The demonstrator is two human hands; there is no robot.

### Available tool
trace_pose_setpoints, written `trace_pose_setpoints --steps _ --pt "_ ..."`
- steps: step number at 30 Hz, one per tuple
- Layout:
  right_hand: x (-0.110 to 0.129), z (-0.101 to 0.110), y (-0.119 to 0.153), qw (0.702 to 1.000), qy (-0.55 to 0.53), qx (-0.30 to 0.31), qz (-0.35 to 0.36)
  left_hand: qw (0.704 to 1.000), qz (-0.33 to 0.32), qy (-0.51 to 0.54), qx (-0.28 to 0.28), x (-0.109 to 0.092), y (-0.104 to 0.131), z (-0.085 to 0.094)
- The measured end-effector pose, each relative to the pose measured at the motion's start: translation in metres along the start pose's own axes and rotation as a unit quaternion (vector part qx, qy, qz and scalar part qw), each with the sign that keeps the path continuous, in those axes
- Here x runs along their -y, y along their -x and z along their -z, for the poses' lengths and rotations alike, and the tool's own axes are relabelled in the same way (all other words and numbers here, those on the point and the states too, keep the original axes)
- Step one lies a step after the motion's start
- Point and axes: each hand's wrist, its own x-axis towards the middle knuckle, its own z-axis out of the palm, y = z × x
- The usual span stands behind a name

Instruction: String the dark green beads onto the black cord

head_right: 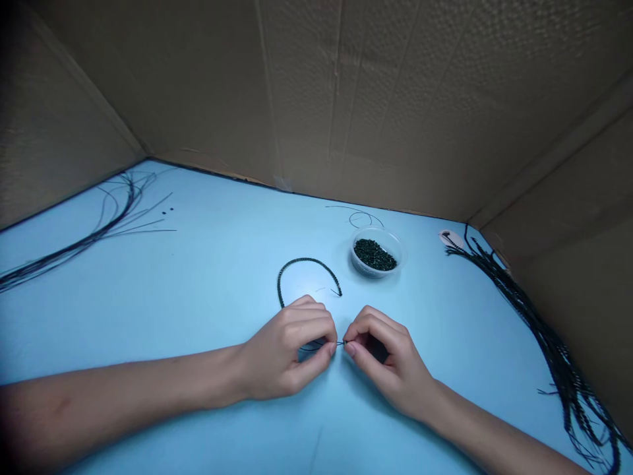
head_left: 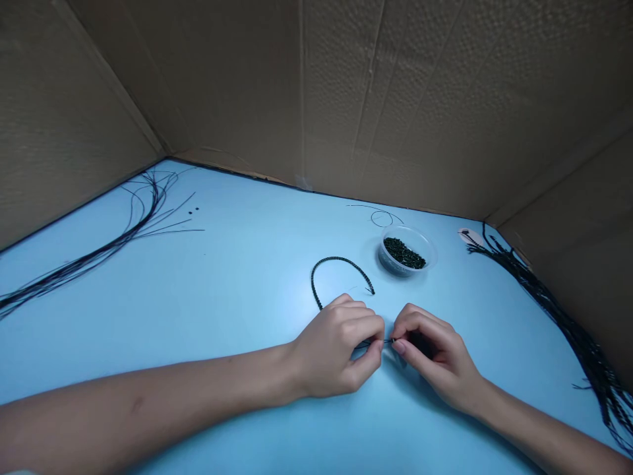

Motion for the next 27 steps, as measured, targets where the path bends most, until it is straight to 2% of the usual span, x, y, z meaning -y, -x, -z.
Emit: trace_pose_setpoints --steps 27 --pt "0.0037 0.0013 -0.0034 0.999 0.027 0.03 -0.012 1.0 -0.006 -0.004 0.009 0.0007 0.0003 -0.0002"
